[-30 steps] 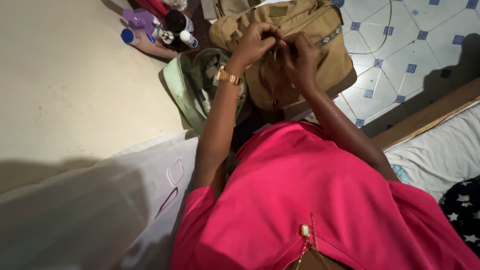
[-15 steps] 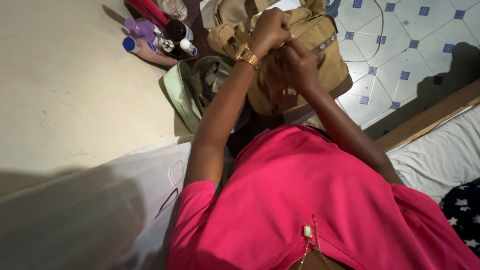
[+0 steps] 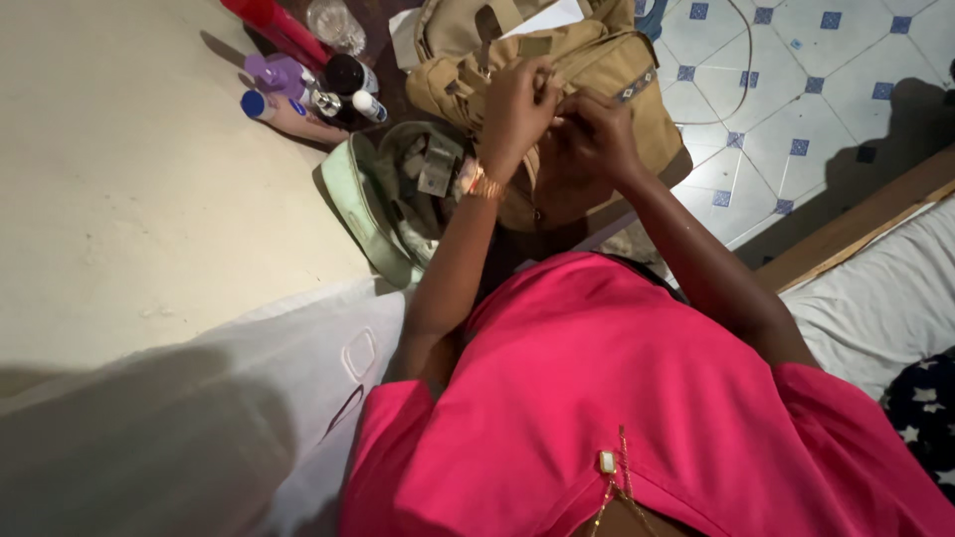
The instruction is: The person packs a tan backpack with daily essentials, including a hairbrush, notebooks, and small toiletries. They open and close multiple compartments, arrange items inside, and zip the bag shut.
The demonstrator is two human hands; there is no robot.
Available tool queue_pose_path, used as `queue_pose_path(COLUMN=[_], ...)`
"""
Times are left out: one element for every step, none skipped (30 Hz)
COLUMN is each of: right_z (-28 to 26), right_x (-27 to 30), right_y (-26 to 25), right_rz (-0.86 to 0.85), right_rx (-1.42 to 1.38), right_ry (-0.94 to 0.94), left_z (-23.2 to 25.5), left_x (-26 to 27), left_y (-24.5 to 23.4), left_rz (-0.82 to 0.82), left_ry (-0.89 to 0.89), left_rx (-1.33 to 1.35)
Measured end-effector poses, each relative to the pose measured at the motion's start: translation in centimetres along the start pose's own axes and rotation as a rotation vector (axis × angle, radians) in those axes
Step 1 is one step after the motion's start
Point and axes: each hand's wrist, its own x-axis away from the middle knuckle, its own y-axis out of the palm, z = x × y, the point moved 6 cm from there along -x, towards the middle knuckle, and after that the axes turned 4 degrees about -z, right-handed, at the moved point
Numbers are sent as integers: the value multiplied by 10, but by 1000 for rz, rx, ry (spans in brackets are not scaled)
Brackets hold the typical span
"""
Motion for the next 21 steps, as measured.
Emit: queue_pose_path(right_z=[-5, -10, -14, -17, -20, -21, -19, -16, -13, -13, -12, -10, -10, -10, -10, -10, -11, -12, -10, -7, -4], right_x=[1, 1, 2, 2, 3, 2, 2, 0, -2, 0, 1, 2, 3, 4, 4, 1, -1, -4, -6, -9, -12], right_y=[1, 2, 4, 4, 3, 1, 0, 0, -1, 1, 3, 5, 7, 7, 7, 6, 5, 6, 6, 6, 5], right_rz=[-6, -14, -22, -22, -22, -17, -20, -21, -21, -33, -45, -55, -57, -58, -60, -60, -59, -58, -69, -78, -88], right_rx=[1, -2, -5, 2, 8, 19, 15, 11, 7, 35, 64, 93, 107, 122, 138, 137, 136, 133, 115, 100, 85], right_ry=[-16, -35, -53, -85, -117, -153, -132, -113, -93, -97, -100, -101, -120, -139, -157, -177, -197, -215, -164, -114, -64], left_z=[1, 1, 0, 3, 4, 6, 10, 13, 15, 14, 14, 13, 13, 13, 14, 16, 18, 20, 20, 20, 19], left_x=[7, 13, 20, 25, 30, 30, 30, 28, 24, 24, 25, 25, 25, 24, 24, 22, 21, 22, 23, 22, 21], left_y=[-3, -7, -10, -14, -18, -20, -24, -28, -31, -32, -32, -31, -30, -28, -27, -28, -29, -31, -33, -33, -33], left_rz=[-28, -54, -79, -105, -132, -156, -129, -103, -76, -87, -97, -110, -112, -113, -114, -94, -75, -57, -73, -88, -104], left_ry=[-61, -123, -186, -187, -187, -180, -147, -111, -75, -88, -100, -112, -115, -117, -118, -94, -69, -45, -48, -47, -46], left_rx=[-6, -15, -23, -74, -124, -173, -170, -169, -168, -125, -82, -38, -22, -3, 15, -1, -17, -35, -9, 18, 46])
